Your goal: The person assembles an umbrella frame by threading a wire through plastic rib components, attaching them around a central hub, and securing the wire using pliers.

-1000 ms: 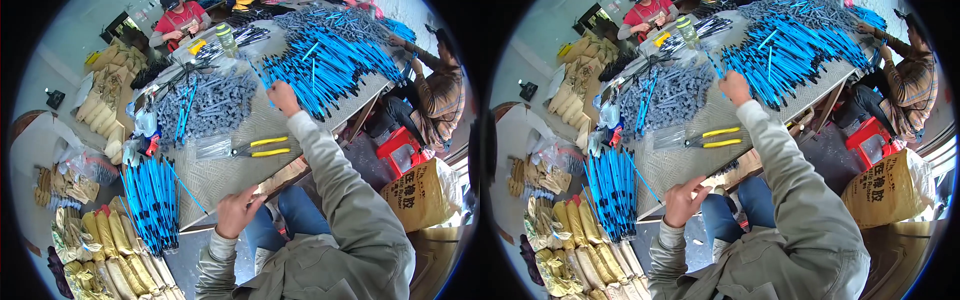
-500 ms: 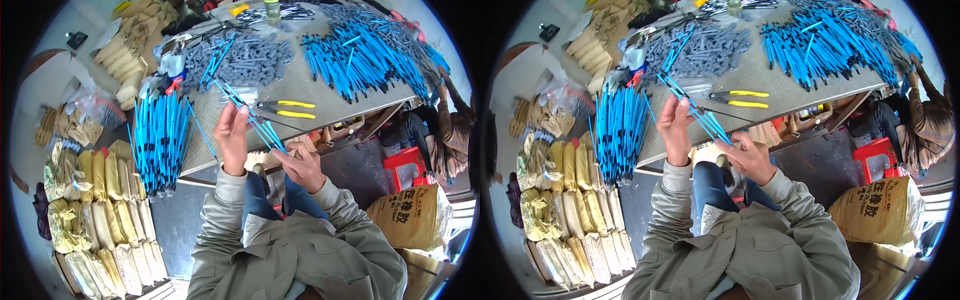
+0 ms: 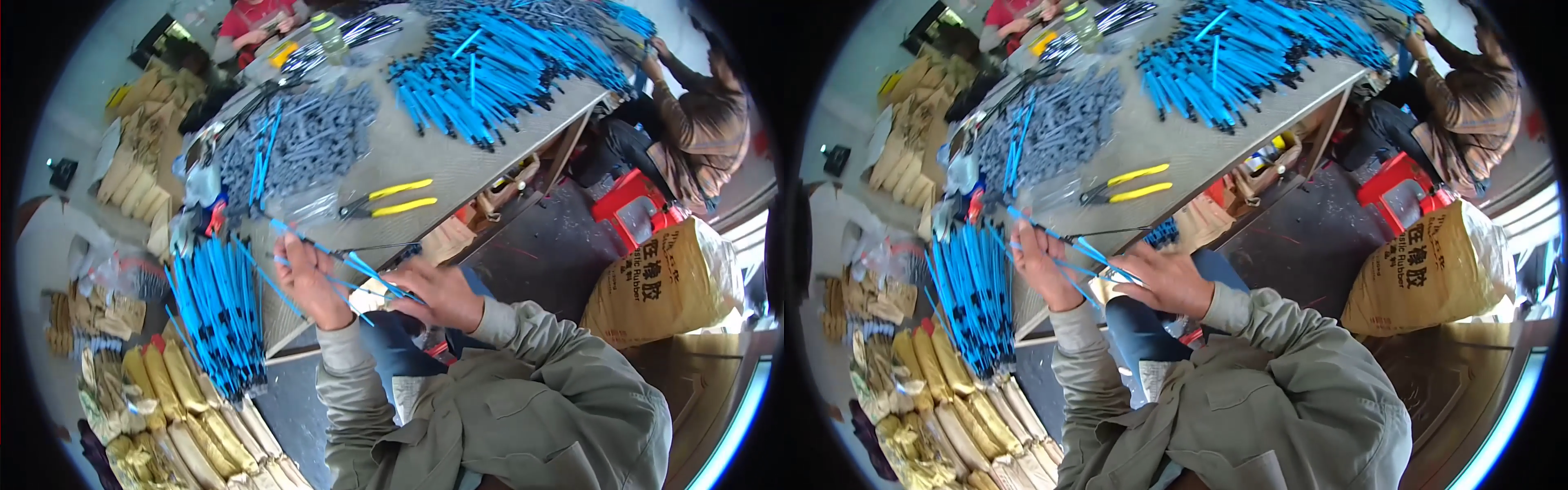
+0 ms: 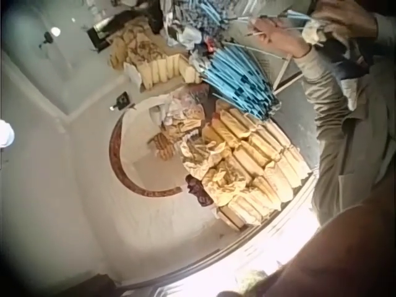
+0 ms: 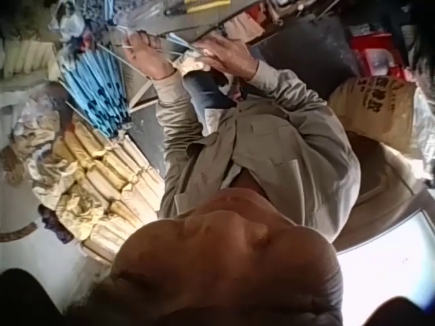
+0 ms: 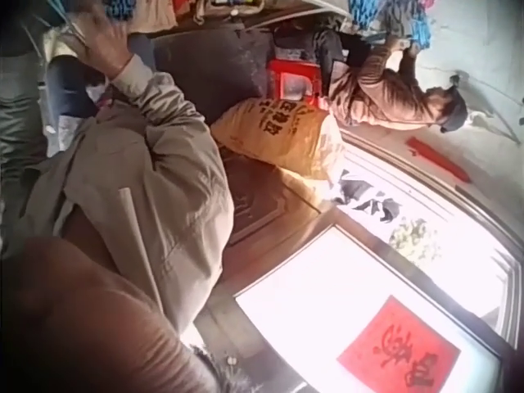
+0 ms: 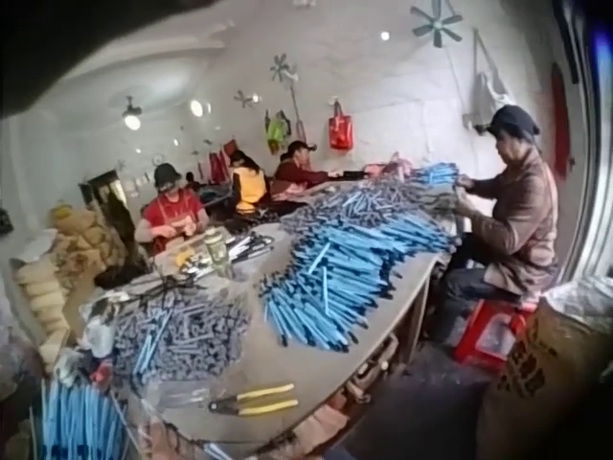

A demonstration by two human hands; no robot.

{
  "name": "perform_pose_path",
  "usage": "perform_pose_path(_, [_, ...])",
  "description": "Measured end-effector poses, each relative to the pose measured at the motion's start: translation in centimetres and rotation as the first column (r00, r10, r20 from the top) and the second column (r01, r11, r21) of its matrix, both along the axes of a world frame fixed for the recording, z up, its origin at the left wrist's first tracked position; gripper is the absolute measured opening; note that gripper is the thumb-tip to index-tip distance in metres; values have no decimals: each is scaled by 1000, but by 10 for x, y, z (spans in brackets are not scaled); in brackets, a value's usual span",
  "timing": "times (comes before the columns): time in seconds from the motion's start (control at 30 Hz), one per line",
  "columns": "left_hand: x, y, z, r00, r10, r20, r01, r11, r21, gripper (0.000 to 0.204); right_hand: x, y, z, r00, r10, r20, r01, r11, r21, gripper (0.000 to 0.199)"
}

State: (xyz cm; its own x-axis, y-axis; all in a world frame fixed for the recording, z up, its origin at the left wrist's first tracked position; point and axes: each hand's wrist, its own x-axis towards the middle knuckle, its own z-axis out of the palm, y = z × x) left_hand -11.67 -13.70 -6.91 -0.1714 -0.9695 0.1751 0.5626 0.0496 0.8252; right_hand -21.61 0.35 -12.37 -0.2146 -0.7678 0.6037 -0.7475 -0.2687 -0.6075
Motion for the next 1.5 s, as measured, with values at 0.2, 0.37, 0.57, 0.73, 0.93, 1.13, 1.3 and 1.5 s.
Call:
perform_pose_path(0.2, [14,19,-12,988,-154,2,153,984,92,4,-188,-64,40,780,-591,-207,616,783,88,9])
perform_pose_path(0.37, [51,27,-7,860,-497,-116,491,867,-83,9,-275,-133,17,595,-524,-609,760,613,214,16])
perform_pose_path(0.57, [37,29,0,984,-154,-91,155,988,8,14,-285,-160,11,767,-575,-286,642,684,347,20])
perform_pose_path(0.73, [36,43,-11,906,-364,-216,389,917,86,17,-281,-154,0,901,-257,350,167,949,267,23])
perform_pose_path(0.93, [25,86,-11,909,-410,71,399,908,128,22,-272,-149,7,871,-123,475,12,973,231,19])
perform_pose_path(1.13, [41,100,-17,726,-644,240,629,763,146,22,-277,-156,30,938,-117,326,53,979,198,16])
perform_pose_path(1.3, [40,109,-25,771,-627,113,623,779,70,26,-246,-158,76,863,-320,391,392,912,-119,17])
perform_pose_path(1.5, [37,117,-31,717,-627,303,659,752,-4,37,-232,-125,80,897,-388,212,442,798,-409,19])
